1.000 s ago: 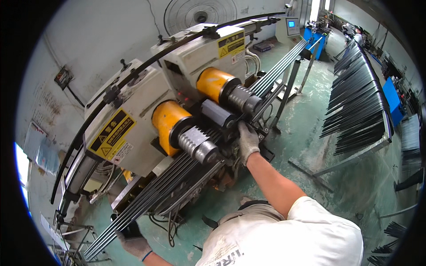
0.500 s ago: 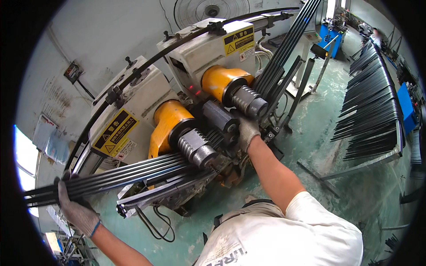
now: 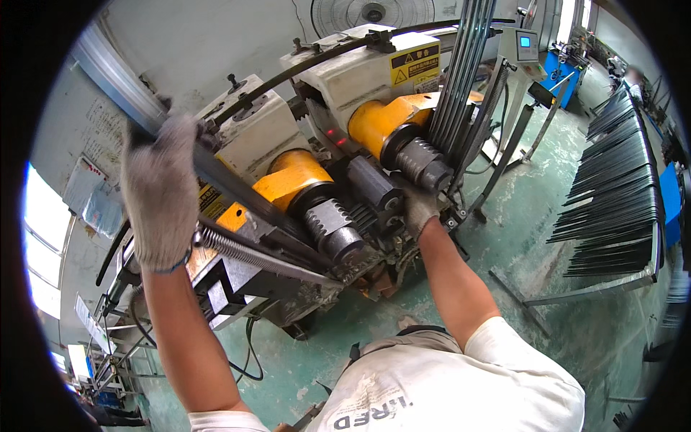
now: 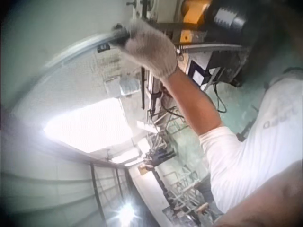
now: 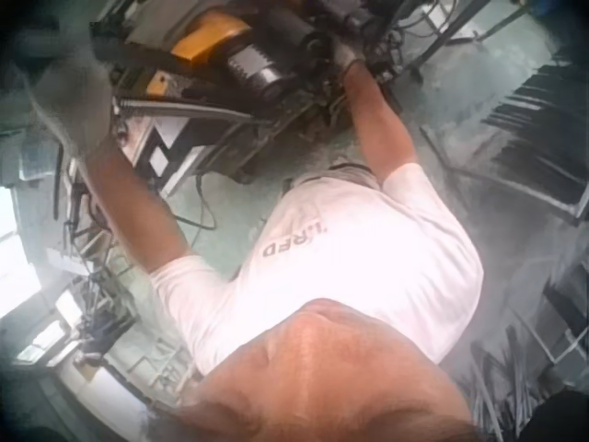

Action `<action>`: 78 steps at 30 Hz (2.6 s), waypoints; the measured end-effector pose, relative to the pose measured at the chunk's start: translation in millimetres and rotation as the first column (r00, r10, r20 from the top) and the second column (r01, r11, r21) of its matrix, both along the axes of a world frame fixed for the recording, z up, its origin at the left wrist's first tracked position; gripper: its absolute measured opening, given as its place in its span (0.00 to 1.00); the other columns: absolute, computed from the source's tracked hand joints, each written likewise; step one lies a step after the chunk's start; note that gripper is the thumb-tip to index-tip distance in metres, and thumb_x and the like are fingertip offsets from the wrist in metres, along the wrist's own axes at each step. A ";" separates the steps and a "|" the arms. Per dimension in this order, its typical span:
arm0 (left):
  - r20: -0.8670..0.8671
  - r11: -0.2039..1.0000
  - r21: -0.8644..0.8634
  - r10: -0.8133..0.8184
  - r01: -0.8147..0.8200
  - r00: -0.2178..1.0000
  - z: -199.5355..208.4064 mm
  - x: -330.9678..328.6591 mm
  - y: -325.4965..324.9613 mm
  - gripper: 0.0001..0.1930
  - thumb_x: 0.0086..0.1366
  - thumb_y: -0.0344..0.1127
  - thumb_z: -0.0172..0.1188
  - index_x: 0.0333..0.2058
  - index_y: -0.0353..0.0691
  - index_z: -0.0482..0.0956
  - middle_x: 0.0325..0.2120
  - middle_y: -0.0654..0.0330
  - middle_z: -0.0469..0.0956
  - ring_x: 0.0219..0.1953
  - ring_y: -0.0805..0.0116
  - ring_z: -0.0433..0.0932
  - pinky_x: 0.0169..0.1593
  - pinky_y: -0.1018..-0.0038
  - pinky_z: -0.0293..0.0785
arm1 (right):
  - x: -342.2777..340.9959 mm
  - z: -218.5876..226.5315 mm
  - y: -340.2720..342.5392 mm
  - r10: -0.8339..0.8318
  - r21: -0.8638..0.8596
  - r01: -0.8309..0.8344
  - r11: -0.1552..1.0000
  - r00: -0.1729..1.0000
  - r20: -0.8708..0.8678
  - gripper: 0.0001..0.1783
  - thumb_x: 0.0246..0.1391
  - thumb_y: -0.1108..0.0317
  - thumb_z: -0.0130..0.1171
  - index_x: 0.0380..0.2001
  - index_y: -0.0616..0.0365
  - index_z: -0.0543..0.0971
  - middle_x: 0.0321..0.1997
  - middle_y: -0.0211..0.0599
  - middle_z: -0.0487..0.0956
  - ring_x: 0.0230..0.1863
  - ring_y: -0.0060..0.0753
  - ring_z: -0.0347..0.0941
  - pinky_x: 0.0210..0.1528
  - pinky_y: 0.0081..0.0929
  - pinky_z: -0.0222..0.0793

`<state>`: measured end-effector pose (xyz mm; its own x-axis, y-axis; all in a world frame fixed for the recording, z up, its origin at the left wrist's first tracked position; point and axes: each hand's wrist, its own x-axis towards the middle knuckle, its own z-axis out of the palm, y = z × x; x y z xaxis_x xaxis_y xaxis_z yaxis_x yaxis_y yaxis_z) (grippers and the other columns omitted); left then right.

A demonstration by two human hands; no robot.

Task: The person repeatedly feeds bundles of long metal rods into a bending machine, guides them through the rollers, and stacks the bent rods on a nearby rack. The process is repeated continuously throughout the clip.

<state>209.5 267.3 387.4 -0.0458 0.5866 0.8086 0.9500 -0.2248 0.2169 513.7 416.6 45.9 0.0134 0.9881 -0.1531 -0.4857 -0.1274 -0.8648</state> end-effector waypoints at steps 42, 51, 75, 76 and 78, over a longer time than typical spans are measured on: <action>-0.586 0.995 0.080 0.098 -0.063 0.804 34.2 28.7 21.9 0.13 0.76 0.39 0.69 0.56 0.46 0.88 0.34 0.57 0.90 0.34 0.68 0.91 0.37 0.75 0.91 | -14.3 13.8 -0.7 -0.104 -0.189 0.059 0.980 0.966 -0.236 0.29 0.62 0.61 0.74 0.65 0.55 0.82 0.59 0.39 0.84 0.52 0.39 0.84 0.53 0.43 0.81; -0.163 0.996 -0.062 0.052 -0.062 0.985 62.1 32.0 28.6 0.15 0.79 0.37 0.64 0.59 0.47 0.88 0.42 0.60 0.93 0.43 0.69 0.94 0.53 0.73 0.90 | -10.3 9.2 2.2 -0.100 -0.054 0.092 0.994 0.978 -0.182 0.26 0.63 0.63 0.73 0.63 0.55 0.82 0.57 0.38 0.85 0.52 0.39 0.84 0.52 0.43 0.81; -0.635 0.969 -0.247 -0.150 -0.015 0.757 37.7 2.4 -11.6 0.16 0.77 0.27 0.59 0.56 0.46 0.89 0.49 0.57 0.92 0.50 0.60 0.93 0.56 0.65 0.90 | -6.6 -17.7 -0.7 -0.003 -0.058 -0.010 0.998 0.973 -0.230 0.20 0.65 0.73 0.68 0.58 0.66 0.83 0.55 0.38 0.85 0.50 0.35 0.85 0.55 0.39 0.83; -0.664 0.970 -0.239 -0.136 -0.037 0.735 35.3 3.4 -11.5 0.16 0.77 0.26 0.58 0.56 0.46 0.89 0.49 0.57 0.92 0.50 0.60 0.93 0.55 0.66 0.91 | -6.7 -20.9 -1.2 0.010 -0.080 -0.029 0.996 0.974 -0.226 0.21 0.65 0.74 0.66 0.60 0.66 0.82 0.55 0.38 0.85 0.51 0.35 0.85 0.56 0.39 0.82; -0.631 0.965 -0.262 -0.150 -0.027 0.761 34.6 4.3 -12.6 0.16 0.77 0.25 0.58 0.56 0.46 0.89 0.49 0.57 0.92 0.48 0.59 0.93 0.55 0.67 0.91 | -7.8 -25.2 -0.3 -0.009 -0.082 -0.009 0.997 0.975 -0.222 0.21 0.65 0.74 0.64 0.61 0.65 0.81 0.56 0.38 0.85 0.52 0.35 0.85 0.57 0.40 0.82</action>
<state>213.8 254.7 422.0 0.4729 0.7480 0.4658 0.8699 -0.3123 -0.3817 505.9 416.3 20.8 -0.0300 0.9720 -0.2329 -0.6647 -0.1934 -0.7217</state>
